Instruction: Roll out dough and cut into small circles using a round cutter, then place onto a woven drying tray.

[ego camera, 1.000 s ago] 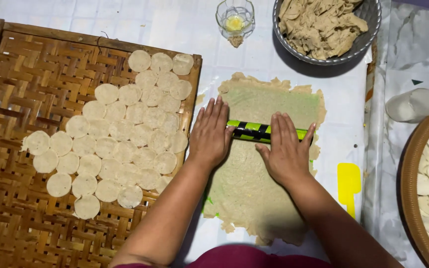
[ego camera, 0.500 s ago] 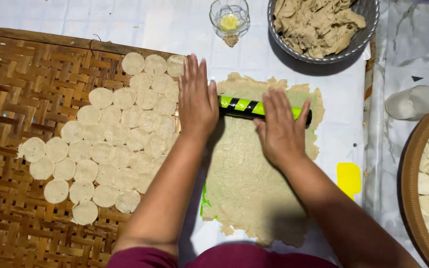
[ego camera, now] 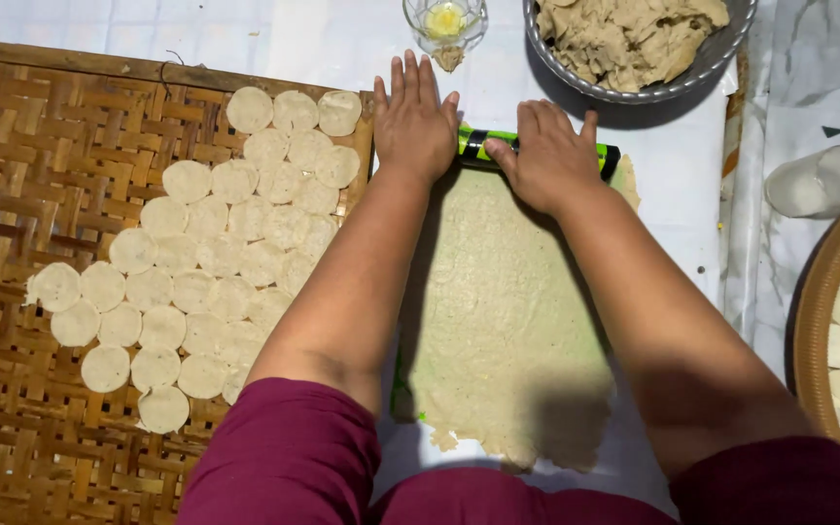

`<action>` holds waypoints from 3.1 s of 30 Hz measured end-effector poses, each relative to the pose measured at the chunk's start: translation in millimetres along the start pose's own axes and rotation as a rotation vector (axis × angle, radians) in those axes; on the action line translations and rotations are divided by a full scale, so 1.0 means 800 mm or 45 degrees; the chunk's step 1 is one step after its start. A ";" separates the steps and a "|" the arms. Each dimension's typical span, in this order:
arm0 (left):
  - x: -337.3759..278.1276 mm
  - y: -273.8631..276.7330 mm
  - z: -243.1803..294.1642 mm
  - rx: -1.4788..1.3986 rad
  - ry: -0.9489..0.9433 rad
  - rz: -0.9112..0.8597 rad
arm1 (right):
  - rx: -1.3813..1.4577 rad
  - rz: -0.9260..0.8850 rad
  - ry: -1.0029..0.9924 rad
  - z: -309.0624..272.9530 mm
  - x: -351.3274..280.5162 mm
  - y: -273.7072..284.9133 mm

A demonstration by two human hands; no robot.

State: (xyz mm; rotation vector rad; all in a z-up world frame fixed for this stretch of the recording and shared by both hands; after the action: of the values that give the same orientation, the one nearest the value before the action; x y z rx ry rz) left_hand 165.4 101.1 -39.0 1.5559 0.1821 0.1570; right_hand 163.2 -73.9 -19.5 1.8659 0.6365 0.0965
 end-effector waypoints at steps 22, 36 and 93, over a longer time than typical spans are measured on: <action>-0.312 0.093 -0.084 -0.793 0.207 0.545 | -0.050 0.073 0.541 -0.008 -0.234 -0.010; -0.255 0.011 0.045 0.039 -0.264 -0.382 | 0.076 0.034 -0.172 0.039 -0.249 -0.055; -0.600 0.060 0.052 -0.434 -0.680 0.160 | -0.156 0.510 -0.174 0.123 -0.449 -0.041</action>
State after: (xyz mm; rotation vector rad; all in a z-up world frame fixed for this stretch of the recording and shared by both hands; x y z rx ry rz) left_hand -293.7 -42.3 17.6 1.2195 -0.3481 -0.1275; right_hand -119.5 -317.8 -3.8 1.8395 0.1530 0.2605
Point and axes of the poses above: each hand's wrist, its own x-axis towards the middle knuckle, its own y-axis out of the back of the hand, z = x × y, the point moved 8 cm from there along x, towards the middle knuckle, and after that the axes turned 8 degrees about x, right-handed, at the moved point
